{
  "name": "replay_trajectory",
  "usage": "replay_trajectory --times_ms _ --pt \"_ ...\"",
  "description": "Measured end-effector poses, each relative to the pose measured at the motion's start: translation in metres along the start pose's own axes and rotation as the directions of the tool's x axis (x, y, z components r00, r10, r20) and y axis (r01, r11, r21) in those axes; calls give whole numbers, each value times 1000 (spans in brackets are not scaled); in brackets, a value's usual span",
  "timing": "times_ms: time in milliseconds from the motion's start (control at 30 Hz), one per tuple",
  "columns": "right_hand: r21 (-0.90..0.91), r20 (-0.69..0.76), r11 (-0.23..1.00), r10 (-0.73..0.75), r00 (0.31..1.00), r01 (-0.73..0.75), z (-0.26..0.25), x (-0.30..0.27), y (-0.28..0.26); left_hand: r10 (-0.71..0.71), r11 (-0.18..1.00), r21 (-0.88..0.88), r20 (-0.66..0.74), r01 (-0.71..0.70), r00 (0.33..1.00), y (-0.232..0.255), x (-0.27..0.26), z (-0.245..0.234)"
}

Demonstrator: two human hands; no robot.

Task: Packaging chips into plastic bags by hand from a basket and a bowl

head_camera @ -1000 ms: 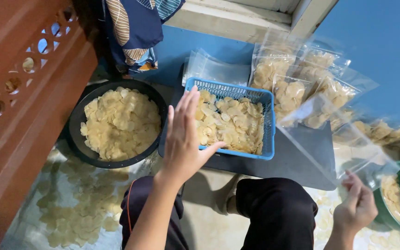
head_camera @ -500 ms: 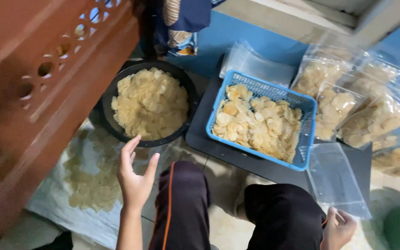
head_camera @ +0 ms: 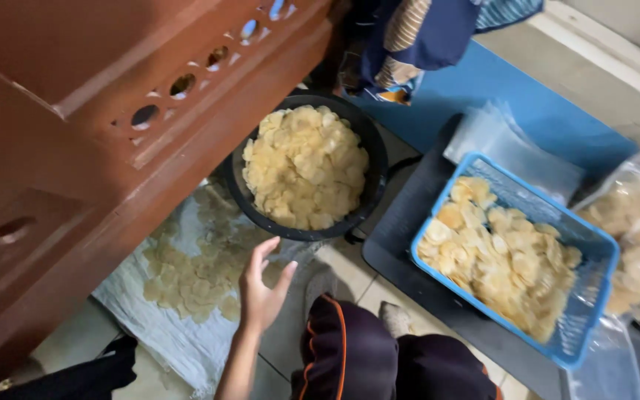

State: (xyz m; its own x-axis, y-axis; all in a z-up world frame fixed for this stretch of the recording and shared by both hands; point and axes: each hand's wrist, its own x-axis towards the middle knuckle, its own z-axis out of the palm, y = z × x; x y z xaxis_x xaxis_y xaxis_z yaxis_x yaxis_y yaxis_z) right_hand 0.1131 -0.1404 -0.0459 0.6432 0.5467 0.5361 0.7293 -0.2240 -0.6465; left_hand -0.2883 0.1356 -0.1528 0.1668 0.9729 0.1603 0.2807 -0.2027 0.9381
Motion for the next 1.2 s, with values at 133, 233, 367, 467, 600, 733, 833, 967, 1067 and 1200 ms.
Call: replay_trajectory --times_ms 133,233,367,467,600,733,833,967,1067,1200 --pt "278 155 959 -106 982 60 158 66 -133 -130 987 -90 0 129 992 -47 25 17" --pt "145 628 984 -173 759 104 322 107 -186 -137 988 59 -34 139 990 -107 53 35" --pt "-84 795 981 -40 605 175 540 81 -66 -50 959 277 -42 60 998 -148 85 58" --pt "-124 650 965 255 716 -232 653 62 8 -77 936 345 2 72 997 -195 113 85" --pt "-253 699 954 295 651 -161 669 58 7 -205 938 297 57 180 977 -199 147 85" --pt "-132 744 963 -60 665 235 686 78 11 -222 935 284 7 211 975 -226 177 96" --pt "-232 875 957 127 467 174 701 83 20 -268 920 291 -23 263 963 -234 179 108" --pt "-303 920 884 174 351 356 620 90 -101 -269 937 219 -42 272 962 -229 194 111" --pt "-272 885 890 81 459 366 646 24 -70 -267 924 253 -113 287 957 -233 217 109" --pt "-356 637 925 343 690 -132 651 -19 -44 -342 915 141 -227 378 912 -252 240 97"
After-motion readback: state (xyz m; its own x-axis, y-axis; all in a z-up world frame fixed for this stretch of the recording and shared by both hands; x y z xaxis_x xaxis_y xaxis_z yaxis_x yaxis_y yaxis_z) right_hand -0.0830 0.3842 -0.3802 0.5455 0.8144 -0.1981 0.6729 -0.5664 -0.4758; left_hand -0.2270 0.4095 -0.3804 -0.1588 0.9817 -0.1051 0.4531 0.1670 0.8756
